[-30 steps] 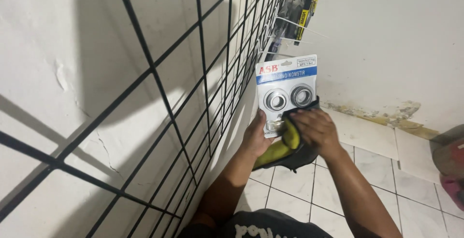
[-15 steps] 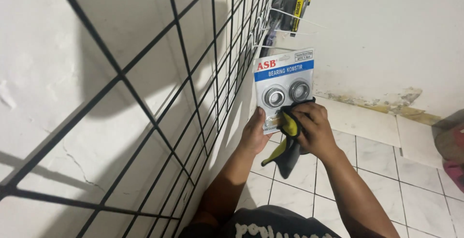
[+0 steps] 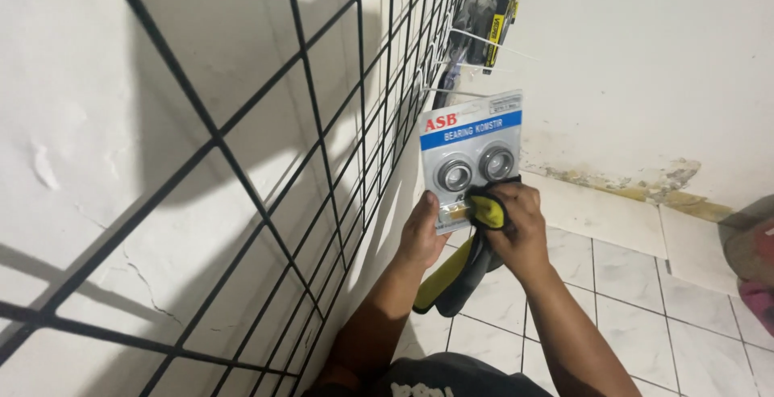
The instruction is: The person wipes a packaged set of bearings with a cloth, then hangs it on a wall grid. They then pick up a smaller packaged item and wipe it with the cloth as well.
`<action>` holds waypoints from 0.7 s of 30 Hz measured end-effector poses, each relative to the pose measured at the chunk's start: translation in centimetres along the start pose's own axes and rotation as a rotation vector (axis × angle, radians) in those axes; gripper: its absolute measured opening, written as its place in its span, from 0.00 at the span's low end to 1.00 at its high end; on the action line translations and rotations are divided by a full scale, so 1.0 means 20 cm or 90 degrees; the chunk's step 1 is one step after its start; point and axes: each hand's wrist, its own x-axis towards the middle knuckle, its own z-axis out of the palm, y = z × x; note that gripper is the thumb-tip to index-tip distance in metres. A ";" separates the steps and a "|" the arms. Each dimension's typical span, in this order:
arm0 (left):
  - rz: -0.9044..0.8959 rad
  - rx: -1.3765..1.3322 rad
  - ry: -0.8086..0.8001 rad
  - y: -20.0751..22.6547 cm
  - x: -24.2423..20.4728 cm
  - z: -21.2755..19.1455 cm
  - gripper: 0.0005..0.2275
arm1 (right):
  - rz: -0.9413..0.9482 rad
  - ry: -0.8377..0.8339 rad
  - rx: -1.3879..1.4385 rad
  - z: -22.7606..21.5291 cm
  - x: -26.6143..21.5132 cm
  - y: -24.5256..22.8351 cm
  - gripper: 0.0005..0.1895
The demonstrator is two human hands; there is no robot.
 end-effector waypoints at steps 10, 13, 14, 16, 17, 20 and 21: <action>-0.006 -0.011 -0.003 0.05 -0.01 0.08 0.23 | -0.001 0.046 0.008 0.01 0.00 -0.03 0.14; 0.010 -0.008 -0.002 0.17 -0.02 0.20 0.23 | -0.021 0.050 -0.006 0.01 0.01 -0.12 0.13; -0.006 -0.019 0.004 0.16 -0.03 0.19 0.21 | -0.017 0.047 -0.020 0.00 0.01 -0.12 0.13; -0.023 -0.030 0.007 0.12 -0.04 0.16 0.20 | -0.014 0.046 -0.034 -0.01 0.00 -0.11 0.13; -0.026 -0.023 0.012 0.09 -0.04 0.15 0.20 | -0.009 0.053 -0.039 -0.02 0.00 -0.10 0.12; -0.026 -0.027 0.023 0.13 -0.03 0.21 0.21 | -0.024 0.062 -0.047 -0.03 -0.02 -0.06 0.11; -0.025 -0.039 0.037 0.17 -0.04 0.24 0.21 | -0.042 0.060 -0.049 -0.02 -0.04 -0.05 0.11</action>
